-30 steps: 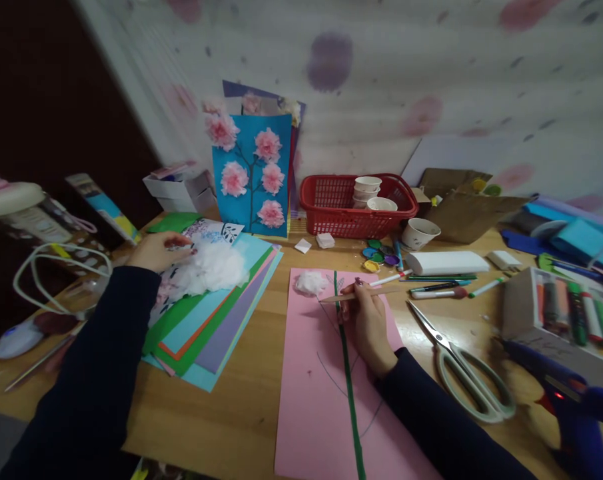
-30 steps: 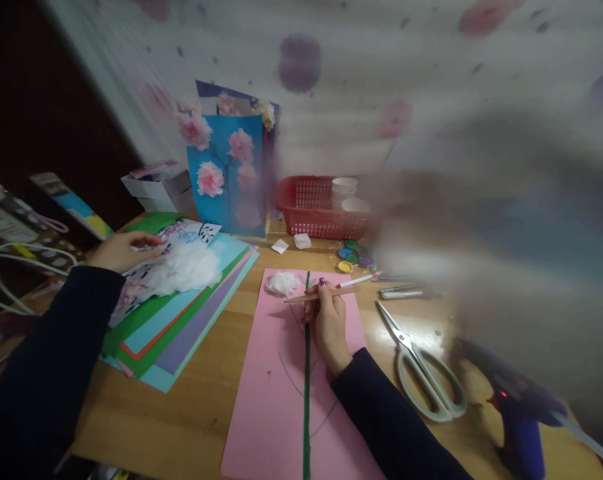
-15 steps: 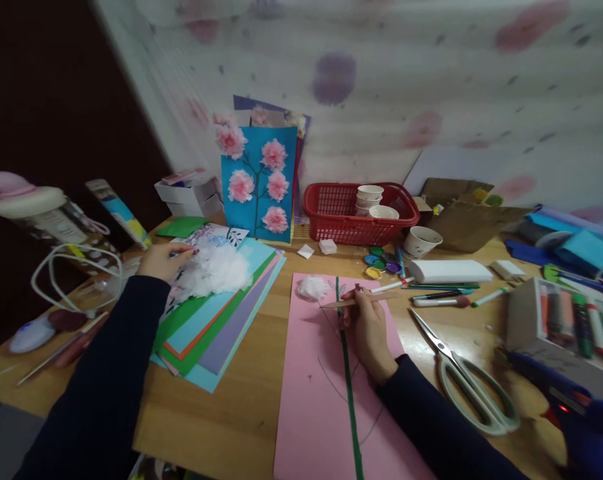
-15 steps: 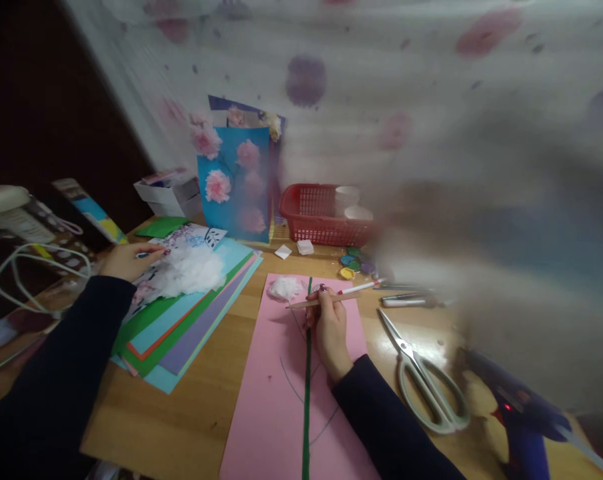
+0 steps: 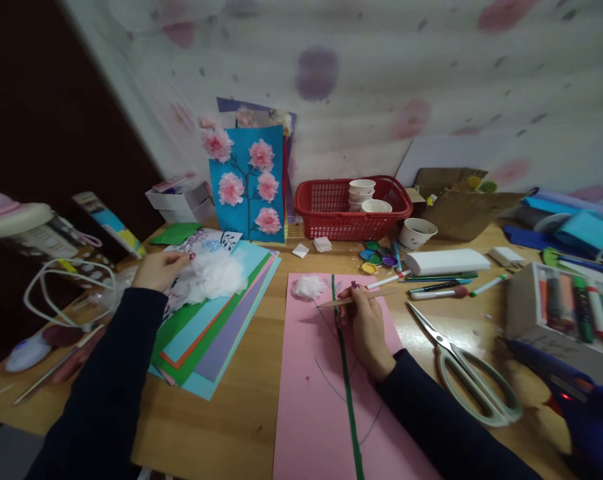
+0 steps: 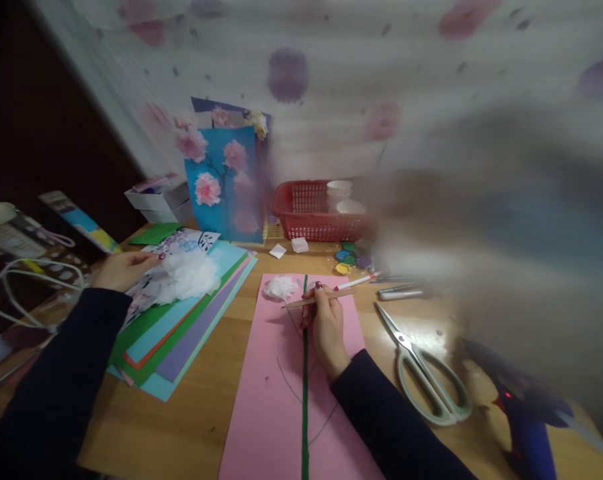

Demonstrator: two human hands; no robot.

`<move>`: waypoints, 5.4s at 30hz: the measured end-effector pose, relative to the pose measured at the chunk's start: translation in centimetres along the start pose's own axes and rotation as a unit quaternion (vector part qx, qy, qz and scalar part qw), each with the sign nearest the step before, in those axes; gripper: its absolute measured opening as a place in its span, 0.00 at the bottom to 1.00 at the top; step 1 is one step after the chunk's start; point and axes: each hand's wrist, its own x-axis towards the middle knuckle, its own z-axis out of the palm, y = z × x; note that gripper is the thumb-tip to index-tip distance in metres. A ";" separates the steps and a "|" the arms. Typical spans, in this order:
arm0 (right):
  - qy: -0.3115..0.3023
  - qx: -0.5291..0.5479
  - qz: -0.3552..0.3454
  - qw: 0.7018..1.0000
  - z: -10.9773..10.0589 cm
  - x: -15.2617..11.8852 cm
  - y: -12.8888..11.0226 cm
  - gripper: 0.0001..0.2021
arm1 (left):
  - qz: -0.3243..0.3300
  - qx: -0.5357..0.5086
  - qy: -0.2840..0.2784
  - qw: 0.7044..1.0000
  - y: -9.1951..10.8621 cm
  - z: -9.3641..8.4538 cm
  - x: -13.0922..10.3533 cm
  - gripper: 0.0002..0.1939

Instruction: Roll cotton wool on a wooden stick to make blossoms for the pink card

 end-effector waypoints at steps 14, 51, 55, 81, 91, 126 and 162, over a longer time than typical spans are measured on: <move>-0.012 -0.013 -0.004 1.000 0.0 -0.1 -0.2 0.14 | 0.008 -0.198 -0.090 0.976 -0.8 1.0 -0.1 0.19; -0.123 -0.015 0.041 0.991 -0.1 -1.0 -0.4 0.18 | 0.025 -0.434 -0.424 0.794 11.0 9.4 -12.6 0.17; -0.122 -0.019 0.046 0.991 -0.1 -1.0 -0.4 0.18 | 0.061 -0.419 -0.399 0.813 11.1 9.2 -12.5 0.13; -0.155 -0.031 0.060 0.986 -0.2 -1.0 -0.3 0.18 | -0.088 -0.432 -0.417 0.795 11.8 9.2 -14.2 0.21; -0.125 -0.030 0.050 0.990 -0.2 -1.0 -0.3 0.17 | -0.111 -0.453 -0.454 0.759 11.5 9.3 -14.1 0.30; -0.023 0.016 0.039 0.999 -0.4 -0.8 -0.5 0.16 | -0.023 -0.462 -0.473 0.750 11.0 10.0 -13.9 0.21; -0.065 -0.048 0.001 0.997 -0.4 -1.2 -0.2 0.19 | -0.086 -0.485 -0.496 0.715 11.6 8.9 -14.2 0.27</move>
